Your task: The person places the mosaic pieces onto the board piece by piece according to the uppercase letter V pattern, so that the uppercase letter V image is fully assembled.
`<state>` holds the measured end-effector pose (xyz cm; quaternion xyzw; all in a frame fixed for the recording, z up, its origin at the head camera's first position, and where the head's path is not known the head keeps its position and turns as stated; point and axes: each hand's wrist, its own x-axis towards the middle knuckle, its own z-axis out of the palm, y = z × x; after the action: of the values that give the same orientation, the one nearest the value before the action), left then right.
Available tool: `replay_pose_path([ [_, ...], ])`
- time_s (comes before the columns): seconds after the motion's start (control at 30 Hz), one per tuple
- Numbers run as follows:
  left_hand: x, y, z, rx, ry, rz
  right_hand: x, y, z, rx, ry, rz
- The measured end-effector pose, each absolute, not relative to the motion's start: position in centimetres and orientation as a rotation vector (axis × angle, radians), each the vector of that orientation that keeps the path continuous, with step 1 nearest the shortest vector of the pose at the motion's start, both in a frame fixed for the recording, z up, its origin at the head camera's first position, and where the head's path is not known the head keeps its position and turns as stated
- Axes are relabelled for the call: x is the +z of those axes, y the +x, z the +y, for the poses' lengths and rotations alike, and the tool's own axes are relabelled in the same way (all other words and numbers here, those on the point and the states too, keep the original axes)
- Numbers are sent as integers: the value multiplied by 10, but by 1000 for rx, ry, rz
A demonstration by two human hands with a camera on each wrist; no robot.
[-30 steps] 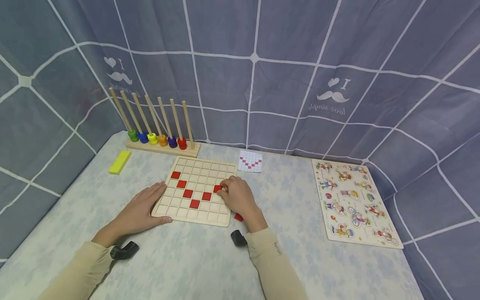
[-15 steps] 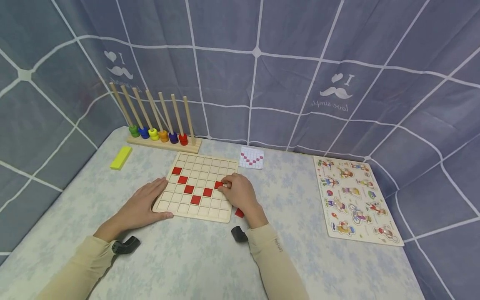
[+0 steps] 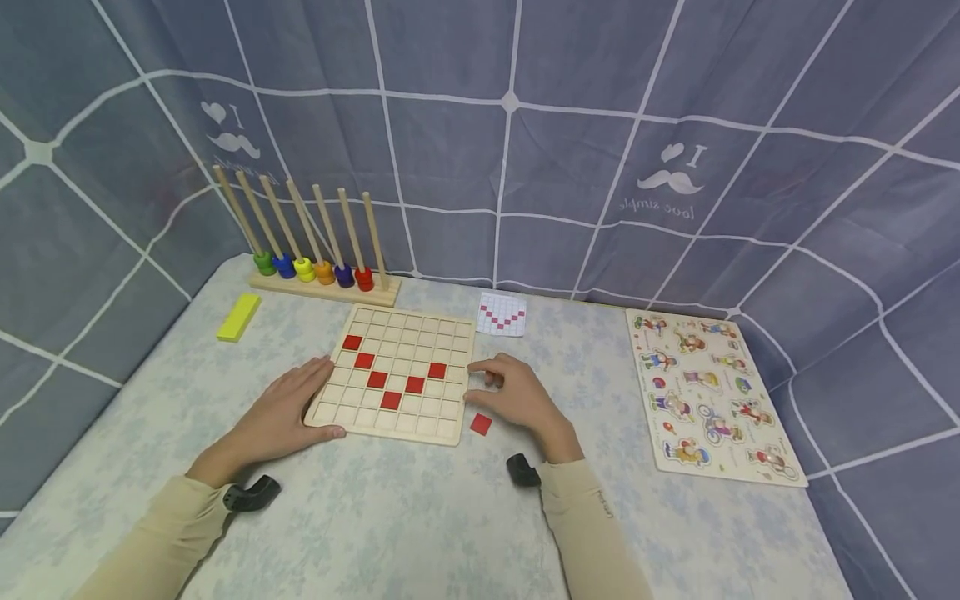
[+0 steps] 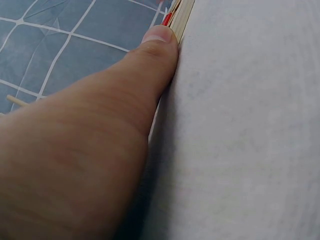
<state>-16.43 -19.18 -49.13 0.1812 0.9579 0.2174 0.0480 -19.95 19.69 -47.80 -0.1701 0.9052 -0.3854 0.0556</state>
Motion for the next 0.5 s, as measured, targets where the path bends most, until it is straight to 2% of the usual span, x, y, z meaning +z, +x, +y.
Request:
replay_pose_path([
  [0.2,-493,-164,-190,658,552,2907,-485,-174,233,-1335,-486,2639],
  [0.5,-493,-166,-192,642,546,2913,-493,-158,224,-1063,-605,2838],
])
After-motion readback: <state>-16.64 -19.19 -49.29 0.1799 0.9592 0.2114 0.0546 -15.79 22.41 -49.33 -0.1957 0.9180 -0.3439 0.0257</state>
